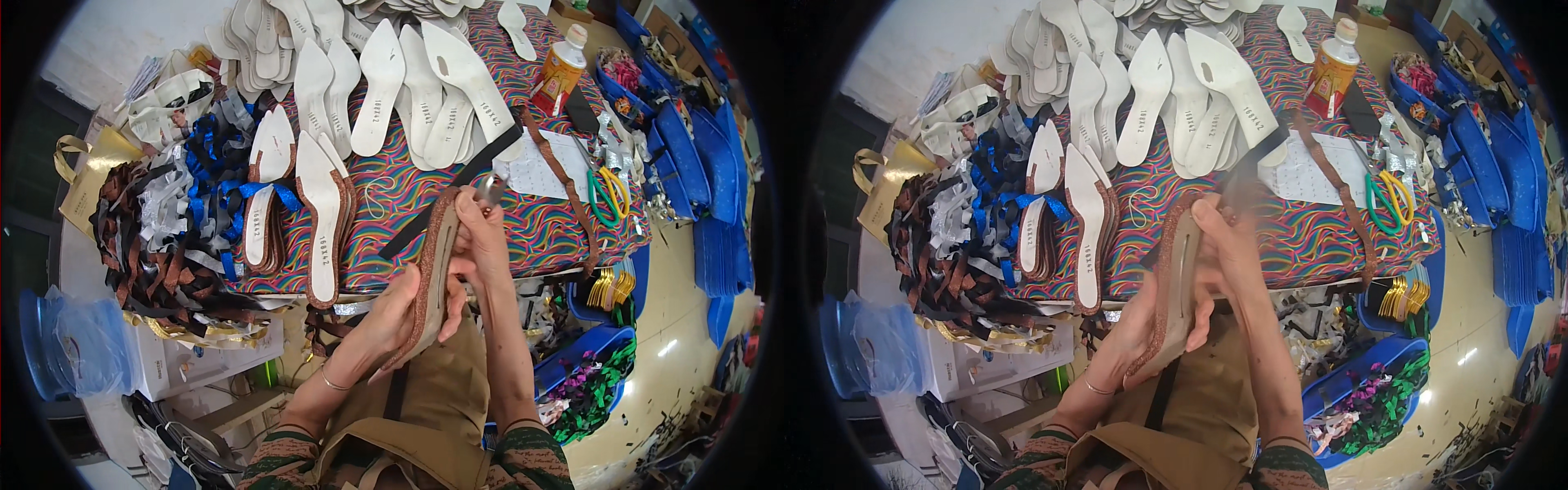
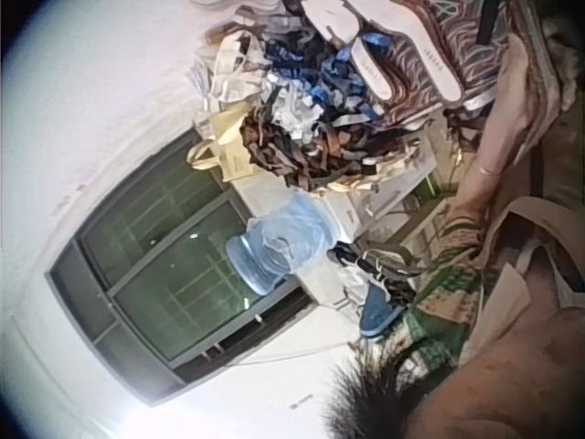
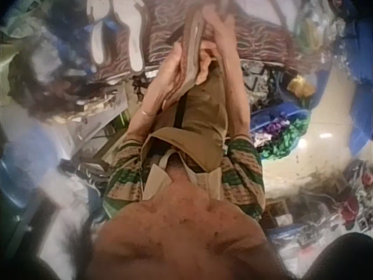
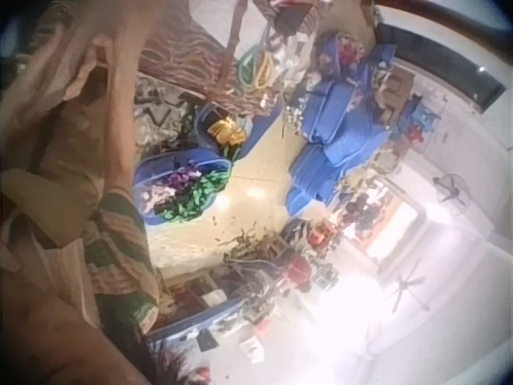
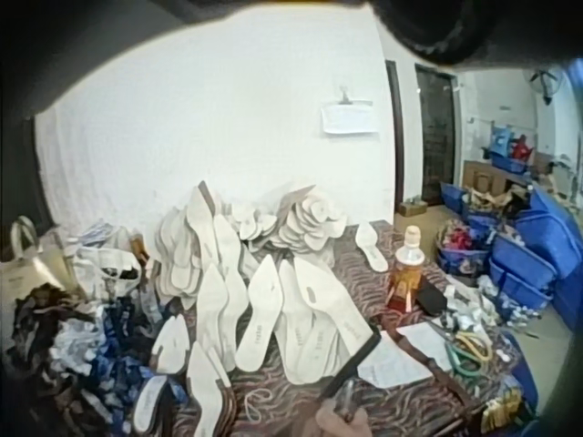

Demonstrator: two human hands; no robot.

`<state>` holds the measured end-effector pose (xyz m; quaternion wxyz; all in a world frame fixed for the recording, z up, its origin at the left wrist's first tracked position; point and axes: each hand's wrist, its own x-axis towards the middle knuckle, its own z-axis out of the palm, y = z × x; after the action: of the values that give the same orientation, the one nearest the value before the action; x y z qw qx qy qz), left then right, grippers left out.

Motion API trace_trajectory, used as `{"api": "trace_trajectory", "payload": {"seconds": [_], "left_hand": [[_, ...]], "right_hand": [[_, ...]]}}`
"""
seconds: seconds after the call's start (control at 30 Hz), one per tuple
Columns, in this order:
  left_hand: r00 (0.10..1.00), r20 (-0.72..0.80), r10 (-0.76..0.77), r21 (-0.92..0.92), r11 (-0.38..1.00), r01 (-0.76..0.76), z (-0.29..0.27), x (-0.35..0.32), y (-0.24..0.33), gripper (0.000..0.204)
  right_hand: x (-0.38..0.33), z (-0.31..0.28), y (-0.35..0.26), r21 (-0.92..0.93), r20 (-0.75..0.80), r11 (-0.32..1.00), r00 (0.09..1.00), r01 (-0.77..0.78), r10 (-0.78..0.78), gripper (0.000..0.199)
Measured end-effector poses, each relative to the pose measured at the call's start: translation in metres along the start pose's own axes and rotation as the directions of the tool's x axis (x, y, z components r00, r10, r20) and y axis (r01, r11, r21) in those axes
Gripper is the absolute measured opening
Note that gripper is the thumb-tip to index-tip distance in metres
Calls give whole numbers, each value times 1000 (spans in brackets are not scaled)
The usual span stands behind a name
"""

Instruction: The person assembles white shoe soles by attaching brown braided straps to their edges. They pick up a sole, wrap the strap around the perimeter, and secure it, repeating this process for multiple units. The finished soles are stacked on the table.

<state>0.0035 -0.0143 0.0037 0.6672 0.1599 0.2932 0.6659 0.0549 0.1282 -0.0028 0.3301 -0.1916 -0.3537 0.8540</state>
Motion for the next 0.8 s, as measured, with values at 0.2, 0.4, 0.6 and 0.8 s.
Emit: {"api": "trace_trajectory", "payload": {"seconds": [0.2, 0.4, 0.6, 0.8], "left_hand": [[997, -64, 49, 349, 937, -23, 4, -17, 6, 67], [989, -142, -47, 281, 956, 85, 8, -18, 25, 62], [991, -77, -107, 351, 928, 127, -3, -24, 33, 52], [974, -53, 222, 625, 768, -141, 1, -37, 36, 41]], "right_hand": [[-13, 4, 2, -151, 1, 985, 996, 84, -85, 25], [-21, 1, 1, -152, 62, 985, 996, 80, -71, 25], [-29, 4, 6, -127, 50, 991, 998, 31, -25, 22], [-28, 18, 5, 11, -235, 999, 971, -41, 42, 17]]}}
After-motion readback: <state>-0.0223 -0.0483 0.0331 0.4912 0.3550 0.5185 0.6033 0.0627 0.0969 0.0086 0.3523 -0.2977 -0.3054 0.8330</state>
